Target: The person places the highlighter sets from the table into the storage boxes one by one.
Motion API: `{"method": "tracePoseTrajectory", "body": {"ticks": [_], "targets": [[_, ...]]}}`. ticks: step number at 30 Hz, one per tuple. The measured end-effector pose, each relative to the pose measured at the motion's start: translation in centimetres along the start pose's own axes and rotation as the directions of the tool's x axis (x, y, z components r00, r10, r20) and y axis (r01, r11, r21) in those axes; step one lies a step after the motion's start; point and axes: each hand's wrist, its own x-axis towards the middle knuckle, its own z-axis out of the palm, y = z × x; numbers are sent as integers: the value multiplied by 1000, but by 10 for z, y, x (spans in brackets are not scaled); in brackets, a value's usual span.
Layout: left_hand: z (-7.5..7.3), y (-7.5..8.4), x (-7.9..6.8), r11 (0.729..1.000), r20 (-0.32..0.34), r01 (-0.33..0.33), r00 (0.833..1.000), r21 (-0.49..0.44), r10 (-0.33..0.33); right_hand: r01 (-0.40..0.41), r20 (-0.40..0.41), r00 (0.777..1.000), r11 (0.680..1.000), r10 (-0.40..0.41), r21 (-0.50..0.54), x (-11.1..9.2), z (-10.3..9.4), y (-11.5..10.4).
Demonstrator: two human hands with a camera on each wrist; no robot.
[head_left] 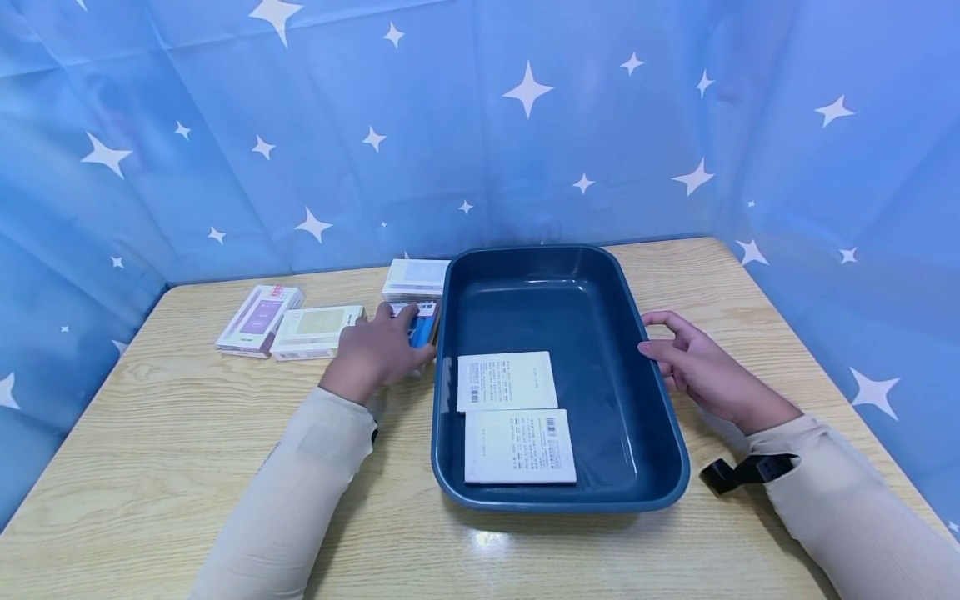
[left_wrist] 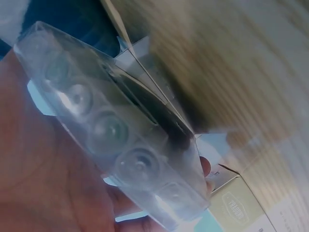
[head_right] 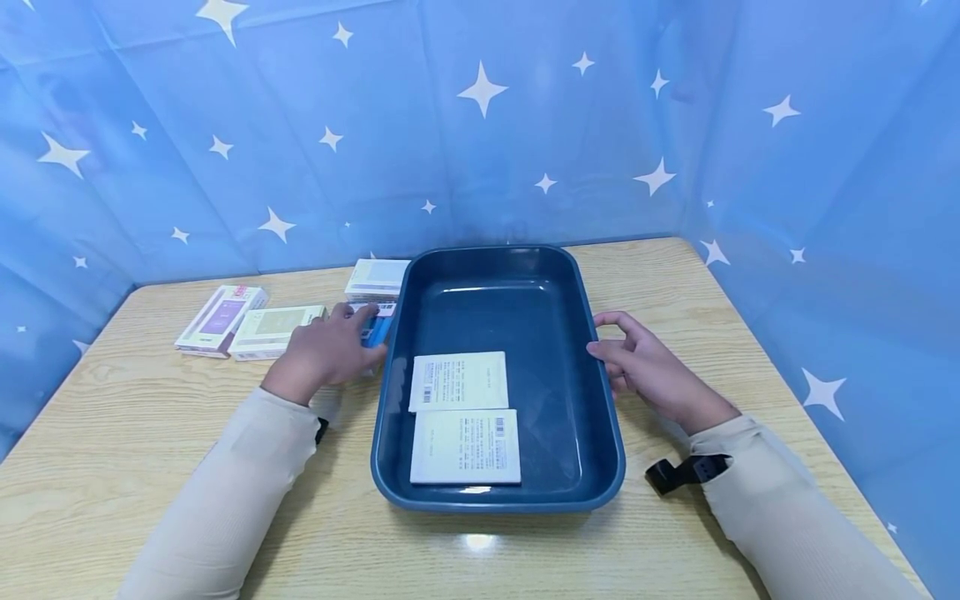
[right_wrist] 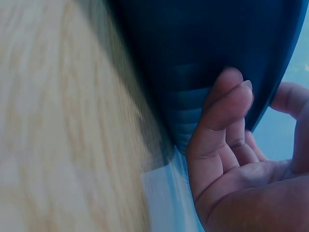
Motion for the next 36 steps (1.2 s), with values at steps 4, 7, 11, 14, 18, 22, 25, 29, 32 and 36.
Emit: {"method": "tracePoseTrajectory", "body": {"ticks": [4,7,11,14,18,22,25,29,32,36], "targets": [[-1,0,-1,1000,3,-1,1000,-11,1,1,3,1000,1000,-1,9,0,0,0],[-3,0,-2,1000,7,-1,1000,-17,1,1,8,1000,1000,-2,18,-1,1,-1],[-7,0,-4,999,-1,-6,1000,-37,6,1,6,1000,1000,-1,15,-1,1,-1],[-8,0,-5,998,-16,-12,1000,-54,11,-2,1,1000,1000,1,8,-1,1,-1],[-9,-1,-6,997,-41,-11,999,-72,8,-3,-5,1000,1000,3,0,-1,1,-1],[-11,-2,-7,995,-65,-15,998,-95,9,-1,-3,1000,1000,1,-1,-1,1,-1],[-13,-3,-8,994,-80,-24,997,-108,16,1,3,1000,1000,-1,7,0,1,-1],[-14,-4,-8,993,-106,-37,994,-110,25,4,8,1000,1000,-4,14,0,0,0],[-15,-4,-8,994,-128,-42,991,-105,28,9,11,1000,1000,-10,15,0,0,0],[-18,-4,-9,992,-143,-37,990,-120,19,8,12,1000,1000,-8,15,0,0,0]]}}
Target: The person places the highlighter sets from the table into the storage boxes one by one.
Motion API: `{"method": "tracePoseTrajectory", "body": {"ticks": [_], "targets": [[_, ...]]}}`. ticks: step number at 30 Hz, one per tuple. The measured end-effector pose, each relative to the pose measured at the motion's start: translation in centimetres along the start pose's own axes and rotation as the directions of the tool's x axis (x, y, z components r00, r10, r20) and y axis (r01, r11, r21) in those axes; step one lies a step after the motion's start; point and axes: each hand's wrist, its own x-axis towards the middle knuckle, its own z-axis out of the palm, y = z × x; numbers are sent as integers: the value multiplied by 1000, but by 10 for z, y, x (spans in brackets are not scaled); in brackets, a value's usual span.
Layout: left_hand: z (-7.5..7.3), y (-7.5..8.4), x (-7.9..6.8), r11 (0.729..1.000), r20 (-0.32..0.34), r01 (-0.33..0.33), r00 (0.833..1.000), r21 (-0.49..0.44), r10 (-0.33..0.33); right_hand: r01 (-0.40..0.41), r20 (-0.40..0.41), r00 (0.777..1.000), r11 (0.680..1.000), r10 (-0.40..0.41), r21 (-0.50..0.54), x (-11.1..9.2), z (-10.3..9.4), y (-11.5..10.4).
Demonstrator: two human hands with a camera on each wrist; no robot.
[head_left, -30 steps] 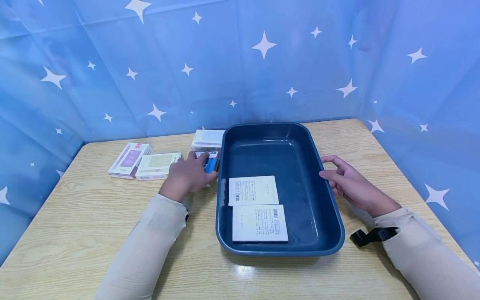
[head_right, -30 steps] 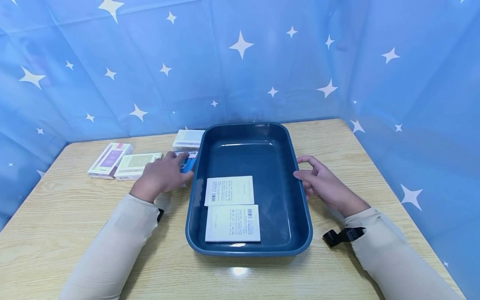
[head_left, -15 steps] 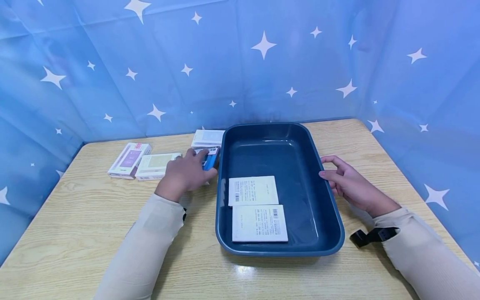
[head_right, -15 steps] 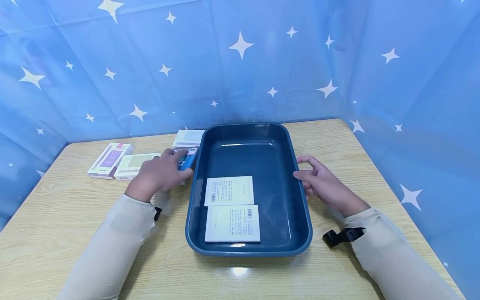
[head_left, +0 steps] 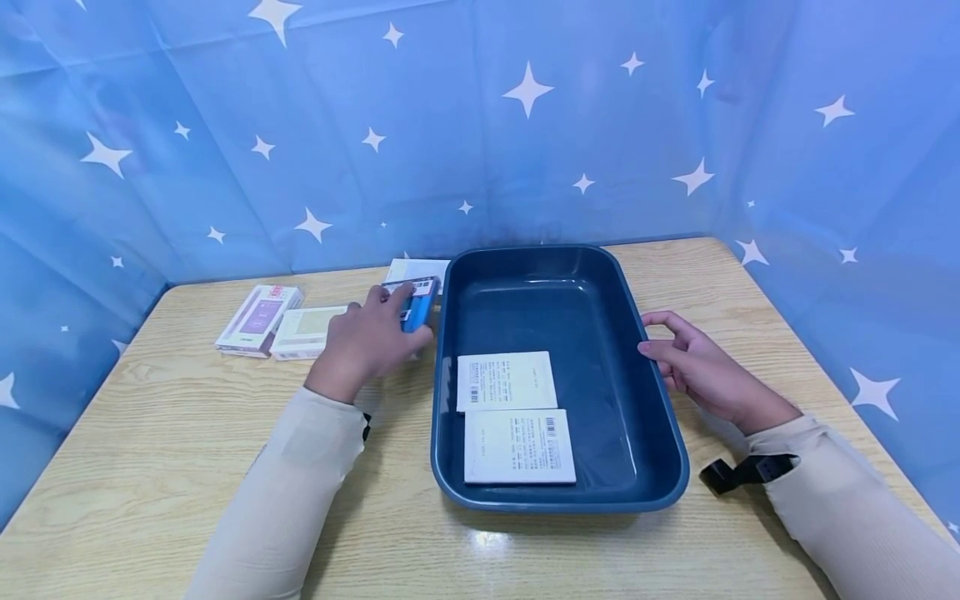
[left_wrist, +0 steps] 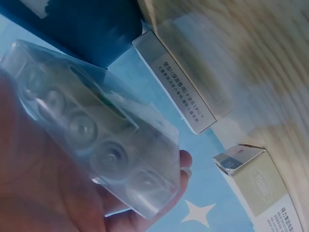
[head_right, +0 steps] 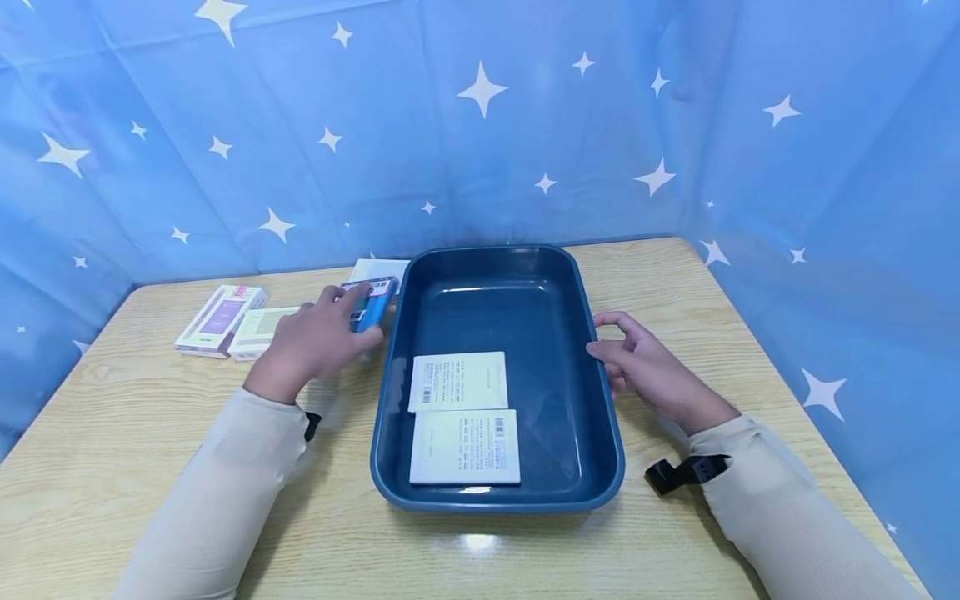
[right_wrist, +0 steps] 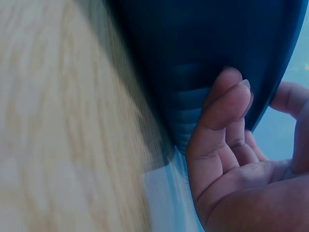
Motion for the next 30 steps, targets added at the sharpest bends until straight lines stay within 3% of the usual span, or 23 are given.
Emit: {"method": "tracePoseTrajectory", "body": {"ticks": [14,30], "targets": [[-4,4,-2,999,-68,0,998,-41,-3,0,-4,1000,1000,0,1,-1,0,-1],[-1,15,-3,999,-43,-12,999,-39,10,-18,-22,1000,1000,18,-24,0,1,-1]]}}
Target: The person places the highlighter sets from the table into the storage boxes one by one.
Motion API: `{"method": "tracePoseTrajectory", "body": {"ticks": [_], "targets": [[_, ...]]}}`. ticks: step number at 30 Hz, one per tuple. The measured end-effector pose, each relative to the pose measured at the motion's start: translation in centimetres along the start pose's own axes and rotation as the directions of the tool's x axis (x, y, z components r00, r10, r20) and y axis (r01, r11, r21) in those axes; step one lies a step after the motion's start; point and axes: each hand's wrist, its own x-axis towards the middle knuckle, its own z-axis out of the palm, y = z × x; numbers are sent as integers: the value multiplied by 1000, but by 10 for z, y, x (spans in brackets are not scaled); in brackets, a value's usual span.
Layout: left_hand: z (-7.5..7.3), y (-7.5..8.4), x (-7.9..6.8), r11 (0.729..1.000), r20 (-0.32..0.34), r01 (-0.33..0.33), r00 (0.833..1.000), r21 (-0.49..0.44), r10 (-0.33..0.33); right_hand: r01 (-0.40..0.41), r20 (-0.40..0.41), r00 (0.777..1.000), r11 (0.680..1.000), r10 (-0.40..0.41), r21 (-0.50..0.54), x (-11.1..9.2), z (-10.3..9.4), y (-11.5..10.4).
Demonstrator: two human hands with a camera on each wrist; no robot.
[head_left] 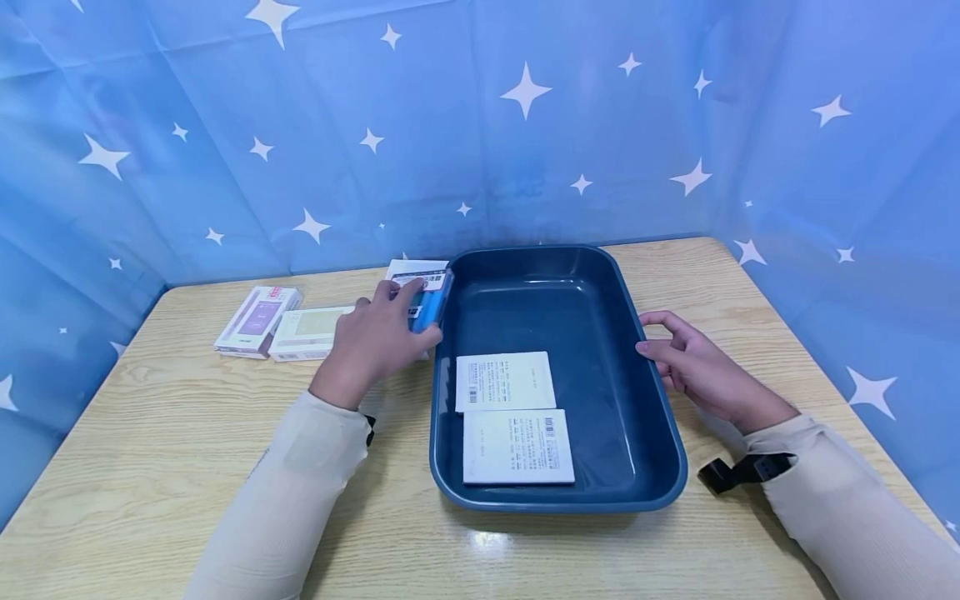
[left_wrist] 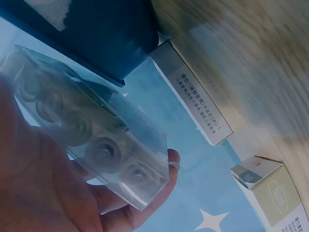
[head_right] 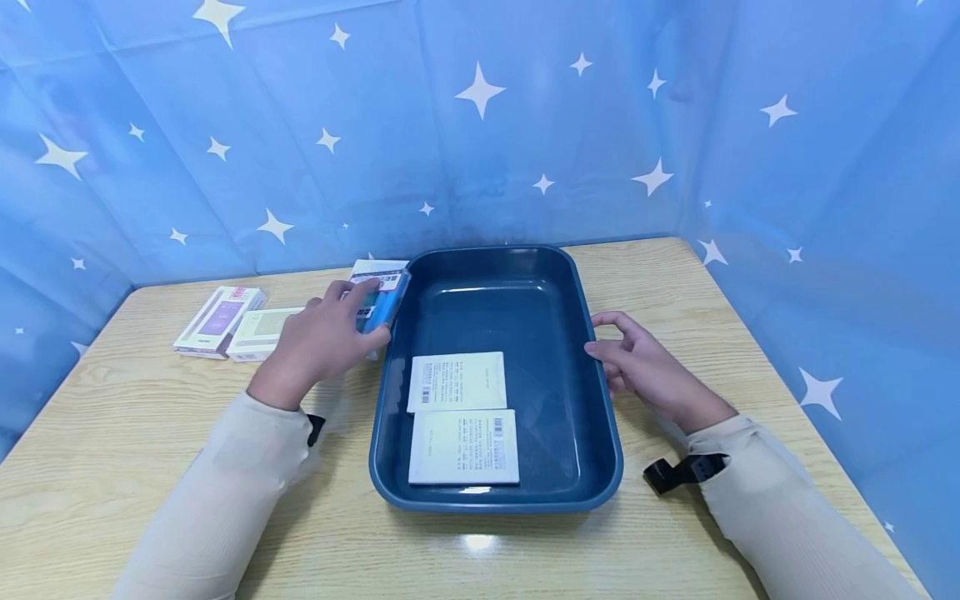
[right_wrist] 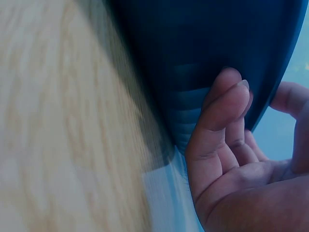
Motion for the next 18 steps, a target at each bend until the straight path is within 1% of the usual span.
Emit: {"method": "tracePoseTrajectory", "body": {"ticks": [10,18], "targets": [[2,1,-1,1000,1,-14,1000,-2,14,-11,-5,1000,1000,11,-5,1,0,0],[4,2,-1,999,-38,-41,998,-27,40,-11,-4,1000,1000,11,-2,0,0,1]]}}
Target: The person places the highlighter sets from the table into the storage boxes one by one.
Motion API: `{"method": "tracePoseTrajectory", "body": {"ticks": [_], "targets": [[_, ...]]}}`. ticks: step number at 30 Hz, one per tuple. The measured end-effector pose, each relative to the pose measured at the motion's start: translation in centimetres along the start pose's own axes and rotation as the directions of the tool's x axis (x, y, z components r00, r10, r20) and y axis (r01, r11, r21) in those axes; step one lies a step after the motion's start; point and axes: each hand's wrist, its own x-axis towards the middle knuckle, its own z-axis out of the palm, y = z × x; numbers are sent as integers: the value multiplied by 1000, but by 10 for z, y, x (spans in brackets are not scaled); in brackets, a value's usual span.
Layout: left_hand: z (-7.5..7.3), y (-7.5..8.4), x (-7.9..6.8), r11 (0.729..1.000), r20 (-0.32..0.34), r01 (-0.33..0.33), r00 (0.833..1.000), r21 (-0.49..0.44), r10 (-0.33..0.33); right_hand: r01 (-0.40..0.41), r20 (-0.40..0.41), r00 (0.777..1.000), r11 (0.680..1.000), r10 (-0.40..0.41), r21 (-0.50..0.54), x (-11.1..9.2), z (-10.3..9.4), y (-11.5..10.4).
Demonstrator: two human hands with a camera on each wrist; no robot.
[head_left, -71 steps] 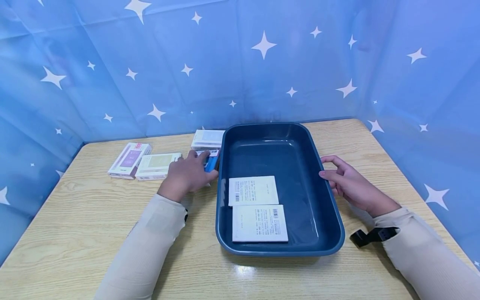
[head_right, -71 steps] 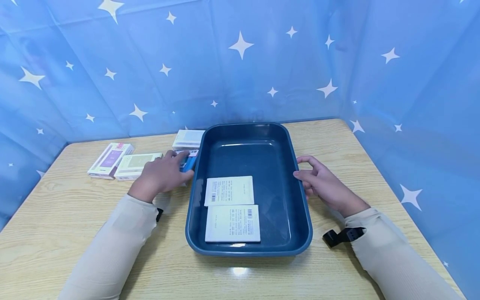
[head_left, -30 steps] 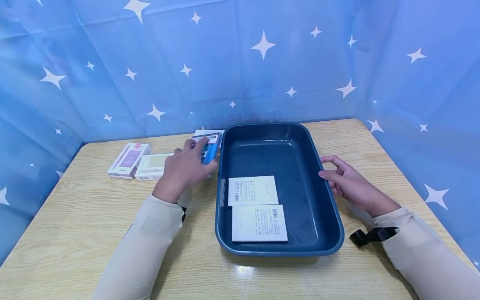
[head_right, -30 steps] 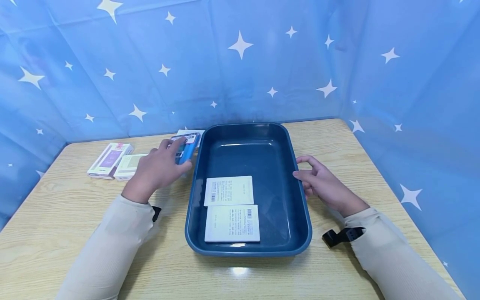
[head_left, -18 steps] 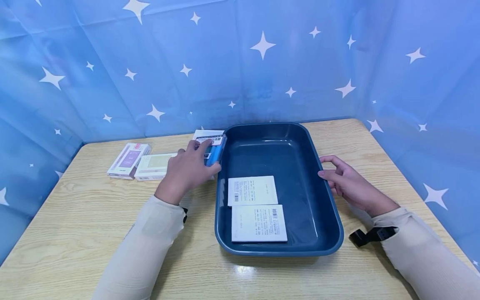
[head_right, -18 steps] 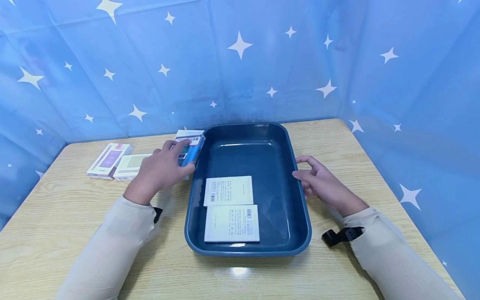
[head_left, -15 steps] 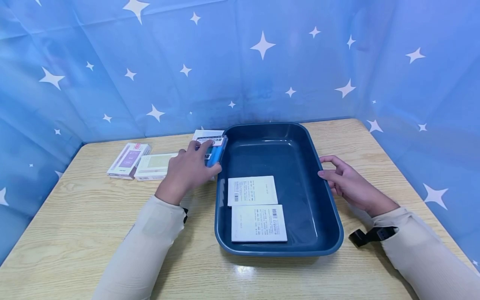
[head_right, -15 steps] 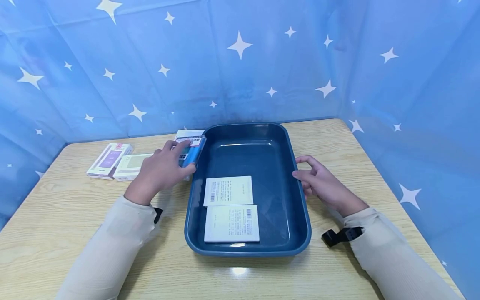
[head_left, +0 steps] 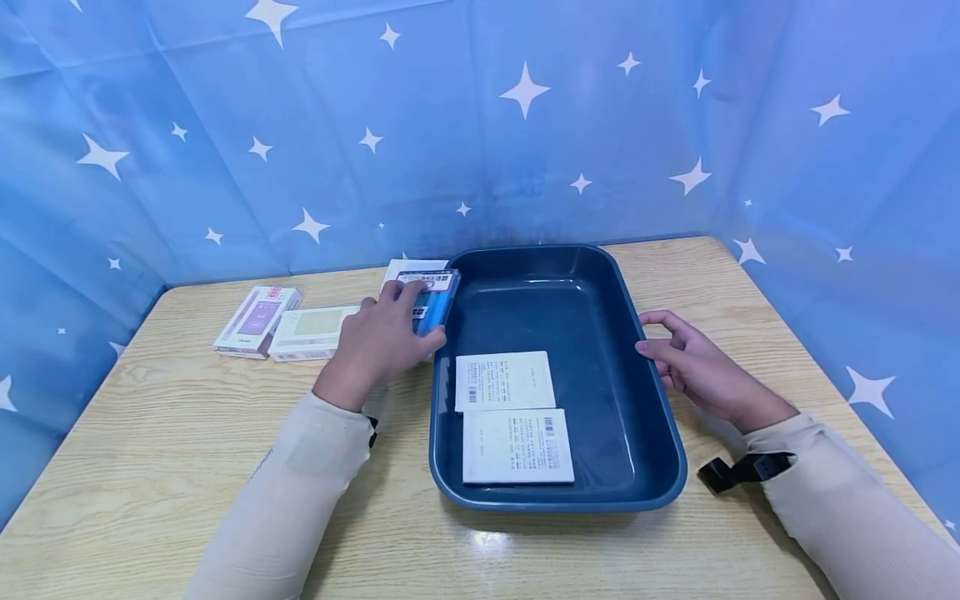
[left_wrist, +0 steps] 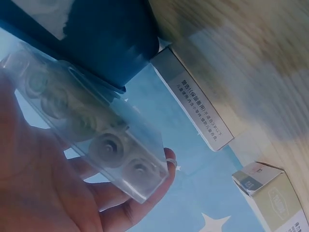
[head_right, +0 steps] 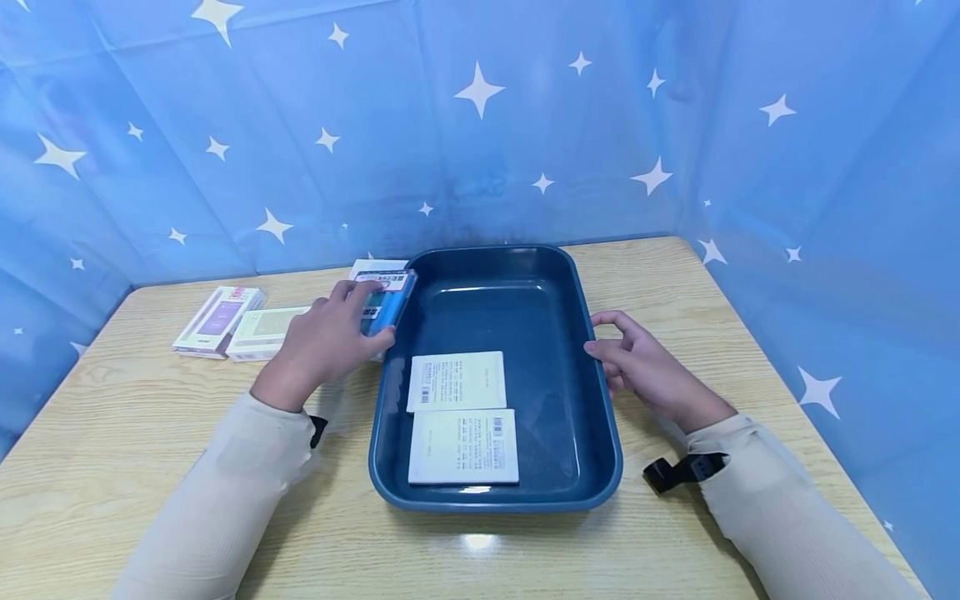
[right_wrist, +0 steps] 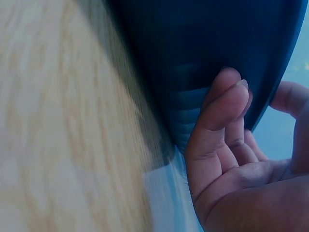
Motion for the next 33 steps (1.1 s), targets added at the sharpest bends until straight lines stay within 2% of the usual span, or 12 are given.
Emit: {"method": "tracePoseTrajectory", "body": {"ticks": [21,33], "targets": [[4,5,0,998,-14,-53,998,-25,53,2,-1,1000,1000,-2,-7,1,-1,3],[4,7,-1,996,-25,-86,996,-1,86,11,2,1000,1000,-11,-7,1,-1,2]]}}
